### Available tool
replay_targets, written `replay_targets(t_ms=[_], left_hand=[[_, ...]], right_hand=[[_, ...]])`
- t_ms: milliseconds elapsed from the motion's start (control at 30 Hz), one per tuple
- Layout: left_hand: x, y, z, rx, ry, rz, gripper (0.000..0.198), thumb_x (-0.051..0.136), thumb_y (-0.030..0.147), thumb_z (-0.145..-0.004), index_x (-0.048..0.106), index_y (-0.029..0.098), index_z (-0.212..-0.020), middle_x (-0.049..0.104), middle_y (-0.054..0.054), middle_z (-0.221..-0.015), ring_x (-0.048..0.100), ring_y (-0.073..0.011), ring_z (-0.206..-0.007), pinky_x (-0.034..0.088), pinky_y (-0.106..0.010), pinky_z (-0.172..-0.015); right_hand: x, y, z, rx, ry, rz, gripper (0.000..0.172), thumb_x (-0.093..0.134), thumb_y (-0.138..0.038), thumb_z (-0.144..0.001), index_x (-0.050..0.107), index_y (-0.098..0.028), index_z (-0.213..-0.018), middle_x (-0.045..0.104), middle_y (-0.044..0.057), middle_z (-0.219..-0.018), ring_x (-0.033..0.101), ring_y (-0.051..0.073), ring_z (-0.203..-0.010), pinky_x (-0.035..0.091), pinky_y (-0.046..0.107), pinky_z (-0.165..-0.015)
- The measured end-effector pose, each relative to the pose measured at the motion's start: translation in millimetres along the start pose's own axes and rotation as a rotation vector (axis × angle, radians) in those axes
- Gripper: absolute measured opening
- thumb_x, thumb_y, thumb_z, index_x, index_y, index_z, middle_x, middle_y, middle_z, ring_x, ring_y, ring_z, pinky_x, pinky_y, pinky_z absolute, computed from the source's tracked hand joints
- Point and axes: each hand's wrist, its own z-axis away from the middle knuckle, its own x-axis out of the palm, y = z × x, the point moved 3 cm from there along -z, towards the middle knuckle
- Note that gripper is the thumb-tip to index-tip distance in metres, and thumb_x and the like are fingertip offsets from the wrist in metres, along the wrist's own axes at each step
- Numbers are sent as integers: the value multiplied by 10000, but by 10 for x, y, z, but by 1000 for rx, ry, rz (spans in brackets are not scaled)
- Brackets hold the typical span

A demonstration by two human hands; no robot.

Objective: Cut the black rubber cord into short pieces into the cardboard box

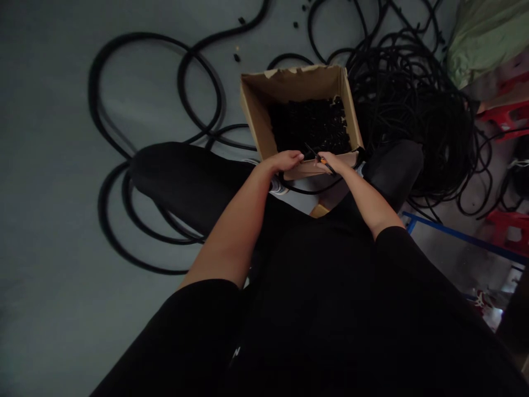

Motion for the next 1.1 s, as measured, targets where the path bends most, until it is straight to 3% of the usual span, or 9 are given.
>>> replay_targets(t_ms=[133,333,500,633,767,867,967,1100], left_hand=[[-9,-12,-18,4,25,26,417,494,480,-1168,813,217,-1110,857,-129,-1062,771,-307,-1057,627,-374,-987],[20,-10,-32,10,-32,20,350,499,451,-1144,750,245,-1012,850,-128,-1071,768,-301,-1044,607,-376,-955],[43,-45,-80,26,-2,40,304,542,486,-1101,691,270,-948,785,-99,-953,717,-294,-966,573,-372,-901],[50,-40,-92,9,7,70,319,566,540,-1073,653,284,-904,709,-84,-868,675,-298,-925,556,-390,-895],[48,32,-38,-11,-14,131,367,618,604,-1063,616,292,-869,683,-79,-863,673,-302,-949,539,-380,-875],[45,101,29,-52,-58,231,410,579,631,-1102,645,275,-911,620,-58,-817,634,-272,-832,523,-369,-786],[23,155,88,-123,-85,315,414,509,581,-1159,656,260,-942,544,-37,-768,567,-236,-724,501,-361,-726],[-27,193,113,-159,-50,283,391,503,495,-1190,657,261,-918,587,-51,-775,632,-265,-791,539,-373,-779]], right_hand=[[-18,-56,34,-2,2,-15,292,913,-345,-1017,634,-261,-1005,547,-89,-669,541,139,-588,416,237,-559],[24,-134,72,-73,-43,4,336,946,-284,-946,625,-266,-1045,602,-67,-767,619,175,-768,512,270,-716],[-23,-106,77,38,1,49,367,944,-405,-1012,606,-266,-979,538,-76,-706,536,156,-669,435,257,-616],[-4,-64,73,68,-19,59,365,945,-462,-1020,641,-264,-1058,563,-74,-747,573,159,-645,445,257,-595],[32,-95,57,-63,-23,66,340,932,-428,-965,707,-250,-1148,643,-34,-866,652,201,-818,573,304,-756],[18,-149,58,-139,7,80,303,912,-375,-907,724,-241,-1103,655,-14,-897,639,223,-906,595,335,-859],[-18,-162,71,-82,46,88,192,827,-332,-919,674,-250,-1001,613,-40,-808,600,196,-814,538,301,-795],[-43,-141,76,-34,35,73,187,788,-362,-964,641,-246,-969,553,-76,-694,538,157,-672,445,259,-671]])
